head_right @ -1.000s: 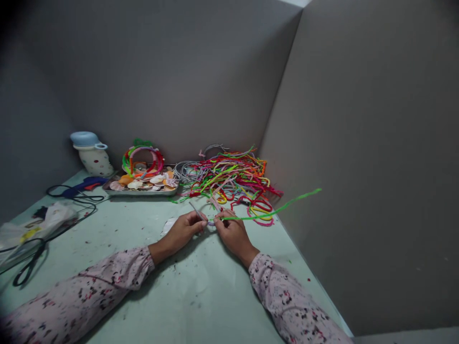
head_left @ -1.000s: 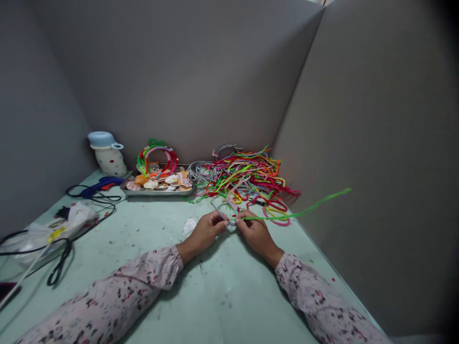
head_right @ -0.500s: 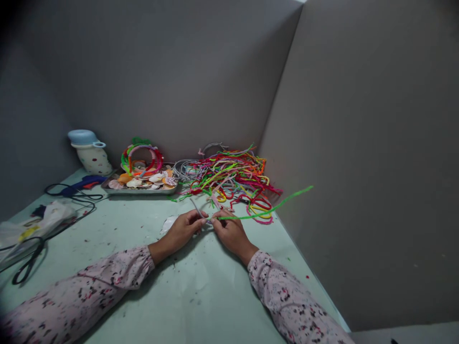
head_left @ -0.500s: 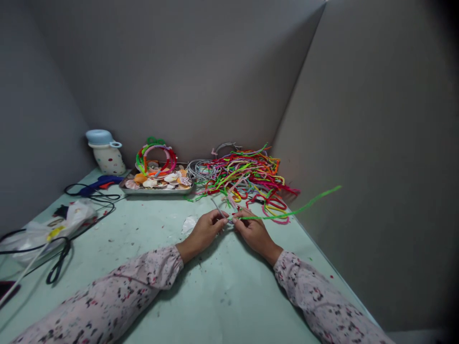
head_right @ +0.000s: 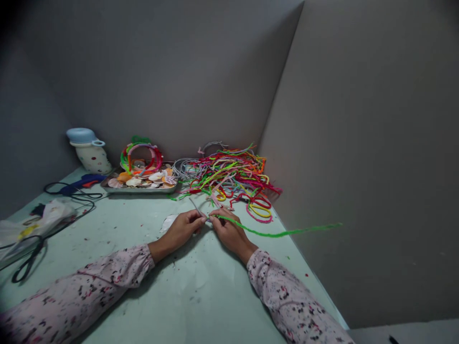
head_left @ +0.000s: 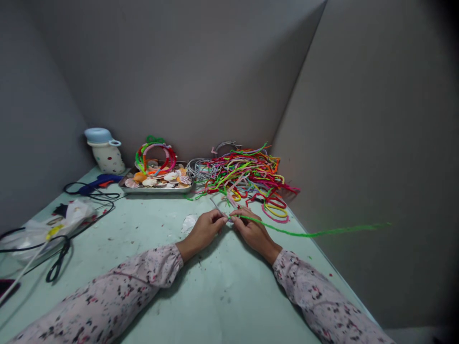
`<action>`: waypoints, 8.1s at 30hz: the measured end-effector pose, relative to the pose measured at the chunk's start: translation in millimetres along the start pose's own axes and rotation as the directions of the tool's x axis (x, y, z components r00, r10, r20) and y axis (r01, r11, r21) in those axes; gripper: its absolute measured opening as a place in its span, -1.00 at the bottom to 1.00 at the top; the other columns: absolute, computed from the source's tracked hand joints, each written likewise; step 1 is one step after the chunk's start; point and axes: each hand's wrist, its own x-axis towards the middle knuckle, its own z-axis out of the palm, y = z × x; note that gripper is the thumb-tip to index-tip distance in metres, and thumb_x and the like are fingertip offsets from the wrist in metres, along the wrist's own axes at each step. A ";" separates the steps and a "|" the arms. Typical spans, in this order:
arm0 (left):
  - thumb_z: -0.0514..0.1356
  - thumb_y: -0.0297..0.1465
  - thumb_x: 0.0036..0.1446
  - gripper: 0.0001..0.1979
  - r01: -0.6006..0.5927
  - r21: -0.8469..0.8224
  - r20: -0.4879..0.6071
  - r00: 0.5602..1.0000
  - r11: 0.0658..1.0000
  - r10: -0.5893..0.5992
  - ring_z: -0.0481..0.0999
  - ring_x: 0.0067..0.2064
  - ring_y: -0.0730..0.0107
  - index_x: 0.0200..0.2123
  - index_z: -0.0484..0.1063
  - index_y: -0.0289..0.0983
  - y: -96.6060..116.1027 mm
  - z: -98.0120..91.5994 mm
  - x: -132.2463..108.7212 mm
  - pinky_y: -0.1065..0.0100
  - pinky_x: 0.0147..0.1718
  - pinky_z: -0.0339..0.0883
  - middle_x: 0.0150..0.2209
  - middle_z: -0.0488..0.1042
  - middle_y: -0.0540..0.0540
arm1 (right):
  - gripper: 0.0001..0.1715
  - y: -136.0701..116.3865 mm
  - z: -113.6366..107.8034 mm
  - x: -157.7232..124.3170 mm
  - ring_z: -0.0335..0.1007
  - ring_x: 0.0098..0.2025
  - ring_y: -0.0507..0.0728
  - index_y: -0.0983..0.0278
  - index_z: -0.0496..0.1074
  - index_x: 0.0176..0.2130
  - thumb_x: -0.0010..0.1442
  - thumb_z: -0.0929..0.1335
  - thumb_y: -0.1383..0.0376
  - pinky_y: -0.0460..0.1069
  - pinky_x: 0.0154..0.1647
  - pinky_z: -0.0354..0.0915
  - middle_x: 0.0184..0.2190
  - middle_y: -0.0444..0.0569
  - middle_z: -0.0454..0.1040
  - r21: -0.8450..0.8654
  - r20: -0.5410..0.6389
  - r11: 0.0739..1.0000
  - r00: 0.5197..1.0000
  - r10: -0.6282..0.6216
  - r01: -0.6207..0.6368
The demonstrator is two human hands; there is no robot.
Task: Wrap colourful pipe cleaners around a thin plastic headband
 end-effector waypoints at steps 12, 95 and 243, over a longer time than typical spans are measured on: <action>0.09 -0.22 0.12 -0.70 0.029 0.051 -0.030 0.999 0.998 -0.028 0.26 -0.52 0.48 -0.51 0.37 -0.31 8.1 -1.4 -2.4 0.43 -0.51 0.10 -0.61 0.32 0.04 | -0.79 1.5 1.3 -0.1 0.39 -0.19 0.11 0.20 0.47 -0.24 0.28 0.25 0.26 0.02 -0.06 0.24 -0.32 -0.07 0.49 -0.001 0.000 1.000 1.000 -0.008 0.008; 0.07 -0.13 0.09 -0.64 0.222 -0.036 0.064 0.974 0.974 -0.219 0.11 -0.65 0.56 -0.51 0.33 -0.31 2.7 -0.2 4.7 0.45 -0.63 -0.08 -0.70 0.19 0.10 | -0.76 4.9 4.4 -0.5 0.41 -0.26 0.10 0.24 0.54 -0.24 0.27 0.28 0.27 -0.02 -0.19 0.30 -0.33 -0.02 0.52 0.155 0.077 0.986 0.996 0.050 -0.061; 0.16 -0.37 0.02 -0.87 -0.049 0.220 0.032 0.999 0.974 0.043 0.39 -0.39 0.43 -0.37 0.44 -0.30 7.8 -2.6 -3.7 0.43 -0.41 0.19 -0.44 0.47 -0.01 | -0.63 3.4 6.4 -1.4 0.29 -0.48 0.01 0.29 0.50 -0.39 0.24 0.27 0.10 -0.11 -0.44 0.20 -0.56 -0.14 0.39 0.246 0.136 0.927 0.957 0.257 -0.284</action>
